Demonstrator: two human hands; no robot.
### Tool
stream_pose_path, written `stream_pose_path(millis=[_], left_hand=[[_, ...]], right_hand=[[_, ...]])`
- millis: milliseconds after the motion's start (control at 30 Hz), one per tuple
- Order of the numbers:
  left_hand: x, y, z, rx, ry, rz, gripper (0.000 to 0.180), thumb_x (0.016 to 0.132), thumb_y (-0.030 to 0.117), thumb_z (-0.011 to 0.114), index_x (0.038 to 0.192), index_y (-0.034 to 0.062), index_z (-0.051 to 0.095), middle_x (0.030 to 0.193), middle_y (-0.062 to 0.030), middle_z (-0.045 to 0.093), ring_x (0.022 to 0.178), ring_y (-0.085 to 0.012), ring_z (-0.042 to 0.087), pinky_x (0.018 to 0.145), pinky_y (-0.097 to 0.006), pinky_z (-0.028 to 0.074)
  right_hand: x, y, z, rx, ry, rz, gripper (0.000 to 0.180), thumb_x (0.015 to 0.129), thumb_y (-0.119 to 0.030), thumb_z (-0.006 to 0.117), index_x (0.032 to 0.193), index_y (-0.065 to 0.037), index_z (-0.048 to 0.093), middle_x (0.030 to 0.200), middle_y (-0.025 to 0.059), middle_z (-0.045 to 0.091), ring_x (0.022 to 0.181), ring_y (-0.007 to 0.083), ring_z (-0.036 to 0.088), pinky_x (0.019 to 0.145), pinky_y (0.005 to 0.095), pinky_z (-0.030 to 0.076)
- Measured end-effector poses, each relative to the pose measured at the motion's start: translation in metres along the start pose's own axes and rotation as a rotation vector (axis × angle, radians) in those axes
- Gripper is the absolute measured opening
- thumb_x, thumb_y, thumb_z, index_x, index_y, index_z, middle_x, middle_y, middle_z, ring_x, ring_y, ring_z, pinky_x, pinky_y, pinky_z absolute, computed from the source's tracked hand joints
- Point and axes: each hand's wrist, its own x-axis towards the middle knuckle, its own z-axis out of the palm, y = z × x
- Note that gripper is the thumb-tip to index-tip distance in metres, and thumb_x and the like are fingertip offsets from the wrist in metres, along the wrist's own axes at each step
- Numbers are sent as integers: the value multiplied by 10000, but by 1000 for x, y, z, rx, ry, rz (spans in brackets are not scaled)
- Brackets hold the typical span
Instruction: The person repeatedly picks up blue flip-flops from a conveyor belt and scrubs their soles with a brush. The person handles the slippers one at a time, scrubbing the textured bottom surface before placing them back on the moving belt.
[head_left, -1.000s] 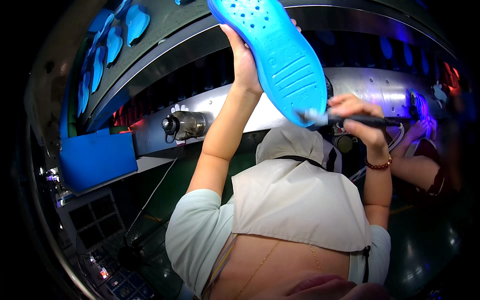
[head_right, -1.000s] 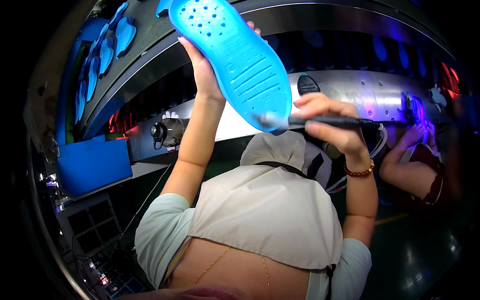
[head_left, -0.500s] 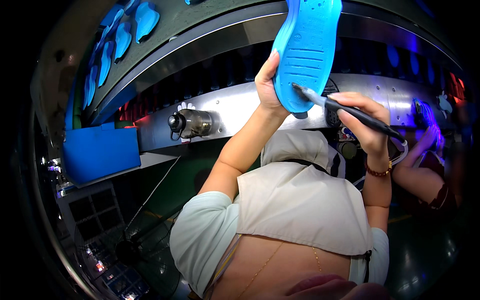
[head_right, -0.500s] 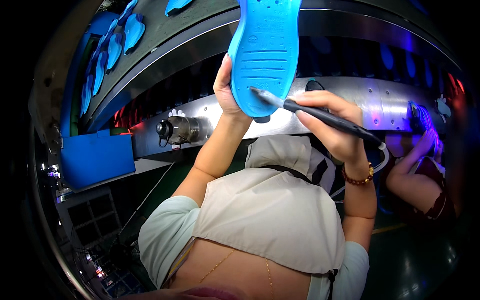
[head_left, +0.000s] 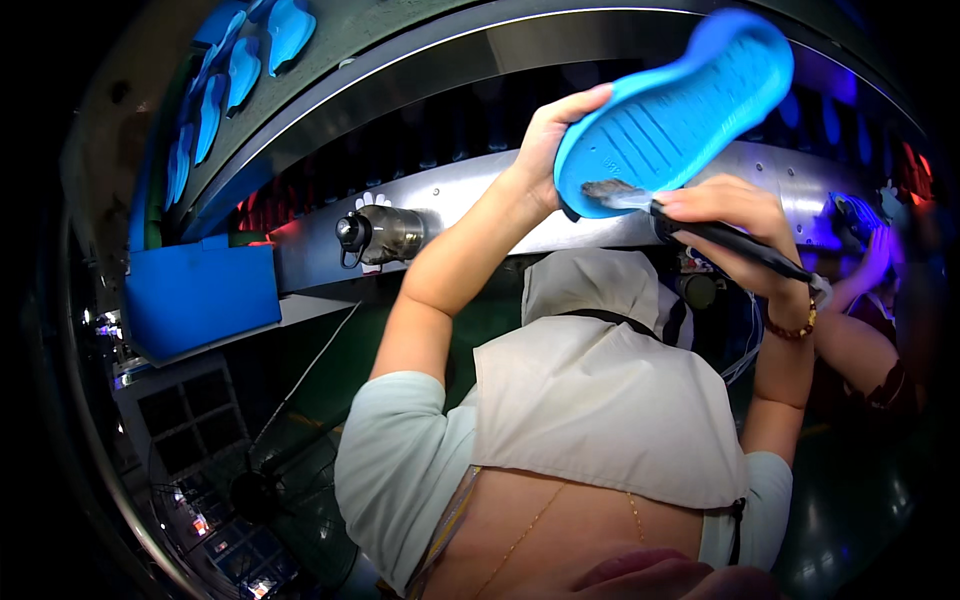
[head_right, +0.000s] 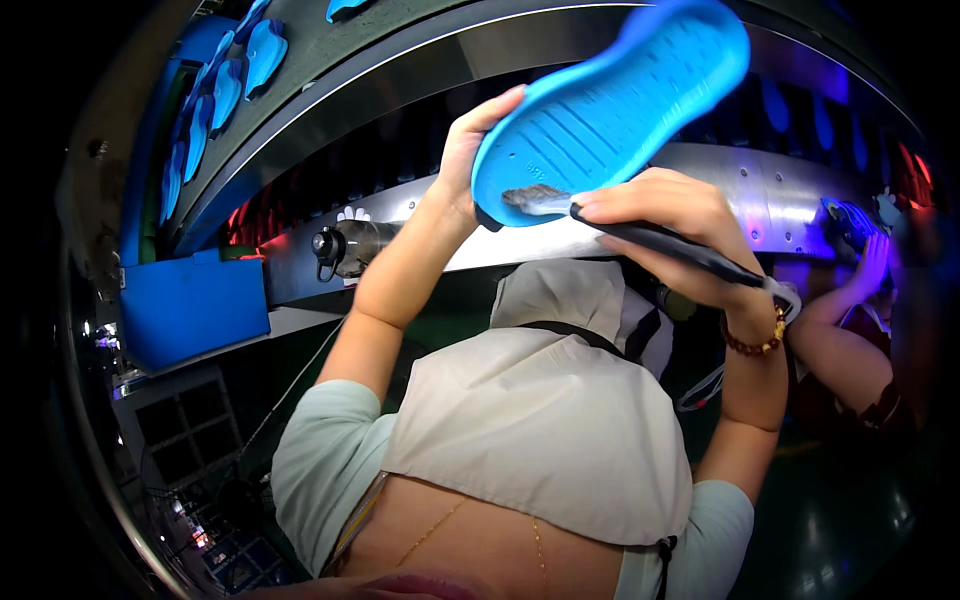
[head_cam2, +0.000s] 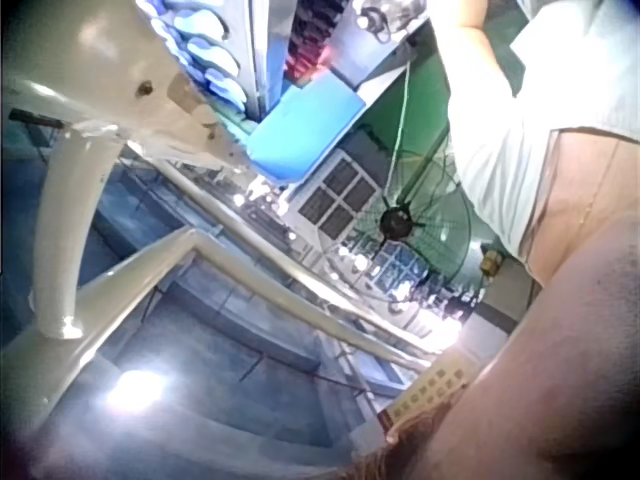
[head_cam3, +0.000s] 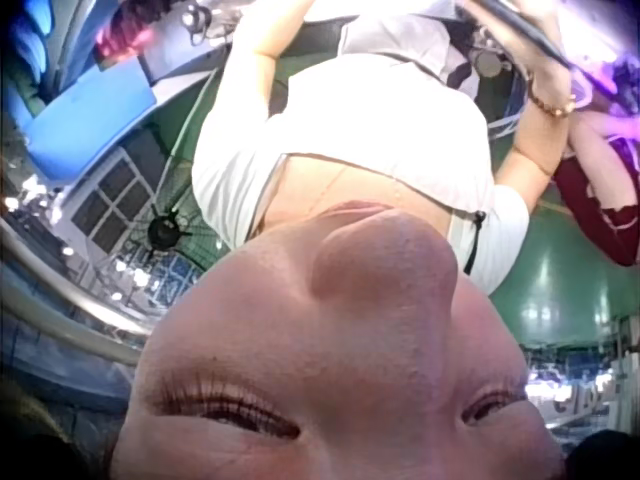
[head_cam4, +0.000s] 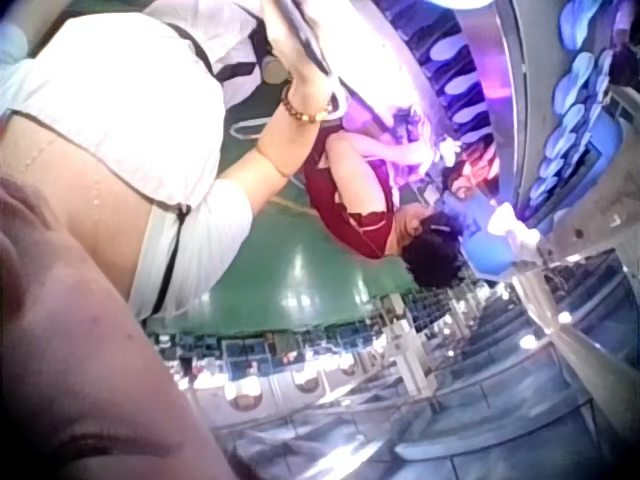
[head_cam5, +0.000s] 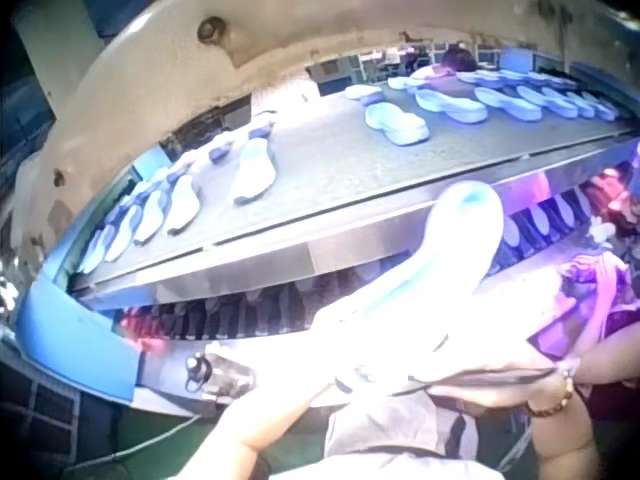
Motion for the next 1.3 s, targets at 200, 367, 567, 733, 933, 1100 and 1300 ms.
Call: stream_pose_path(millis=[200, 367, 567, 733, 933, 1100, 1300], left_hand=[[-12, -1, 7, 375, 126, -276, 413, 793, 273, 553, 1054, -45, 535, 936, -183, 585, 808, -229, 592, 734, -344, 488], [-5, -6, 11, 511, 143, -385, 412, 781, 276, 576, 1056, -28, 542, 946, -192, 576, 815, -226, 590, 715, -321, 494], [-17, -7, 18, 479, 198, -332, 442, 783, 275, 573, 1095, -32, 514, 958, -183, 573, 807, -218, 596, 702, -310, 505], [-20, -5, -1, 579, 264, -279, 470, 781, 285, 576, 1123, -29, 499, 963, -188, 568, 814, -206, 592, 719, -296, 499], [-24, -9, -2, 622, 275, -218, 531, 772, 322, 581, 1151, -34, 472, 1011, -199, 546, 864, -223, 575, 740, -306, 486], [-20, -16, -30, 307, 173, -161, 472, 804, 282, 519, 1181, 7, 449, 1060, -217, 528, 918, -306, 562, 779, -397, 479], [1, -43, -33, 165, 180, -120, 496, 816, 343, 475, 1186, 14, 438, 1140, -226, 485, 994, -363, 518, 806, -543, 425]], right_hand=[[-6, 8, -13, -115, -381, -19, 176, 727, -53, 621, 900, -19, 618, 924, 127, 630, 834, 247, 623, 730, 306, 496], [-13, 7, -15, -258, -402, 65, 187, 692, -1, 604, 878, -22, 605, 897, 132, 626, 827, 266, 608, 706, 315, 488], [-15, 22, -46, -136, -301, 6, 195, 695, -9, 610, 890, -19, 609, 912, 126, 623, 827, 262, 603, 728, 310, 479], [-21, 19, -51, -244, -431, 164, 190, 702, -7, 608, 892, -16, 616, 918, 132, 625, 855, 256, 605, 738, 311, 483], [-40, 54, -54, -88, -225, 224, 207, 712, -34, 628, 914, 9, 617, 909, 130, 633, 824, 223, 619, 722, 289, 489], [-41, 27, -35, 325, -64, 546, 232, 730, -70, 620, 947, 13, 623, 780, 111, 629, 561, 108, 577, 552, 201, 461], [-41, 73, -8, 287, 280, 487, 163, 785, -97, 574, 892, 7, 638, 676, 50, 602, 480, 61, 508, 428, 180, 403]])
